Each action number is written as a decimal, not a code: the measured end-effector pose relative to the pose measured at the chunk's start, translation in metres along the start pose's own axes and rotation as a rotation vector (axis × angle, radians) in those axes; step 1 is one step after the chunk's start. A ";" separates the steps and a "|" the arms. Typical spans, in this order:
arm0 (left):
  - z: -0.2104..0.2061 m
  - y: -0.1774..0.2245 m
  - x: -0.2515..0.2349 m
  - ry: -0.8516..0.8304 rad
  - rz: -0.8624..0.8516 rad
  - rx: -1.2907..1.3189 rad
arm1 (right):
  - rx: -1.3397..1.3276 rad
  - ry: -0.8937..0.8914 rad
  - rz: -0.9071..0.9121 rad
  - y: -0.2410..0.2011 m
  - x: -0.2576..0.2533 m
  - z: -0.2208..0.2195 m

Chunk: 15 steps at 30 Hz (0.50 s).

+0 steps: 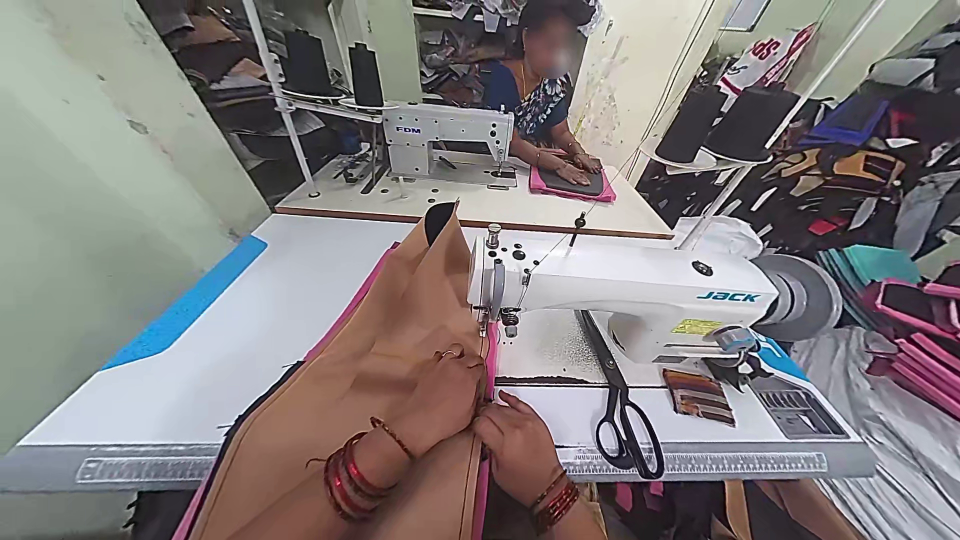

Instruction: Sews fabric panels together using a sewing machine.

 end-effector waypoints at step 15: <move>-0.030 -0.015 -0.014 0.587 -0.135 -0.088 | -0.002 -0.027 -0.090 0.018 -0.007 -0.016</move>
Point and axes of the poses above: each hand's wrist, its own x-axis away from the middle knuckle, its own z-axis out of the back of the hand, y = z × x, the point moved 1 cm from there along -x, towards the middle knuckle, and after that the axes turned 14 degrees about -y, right-handed, at the moved point
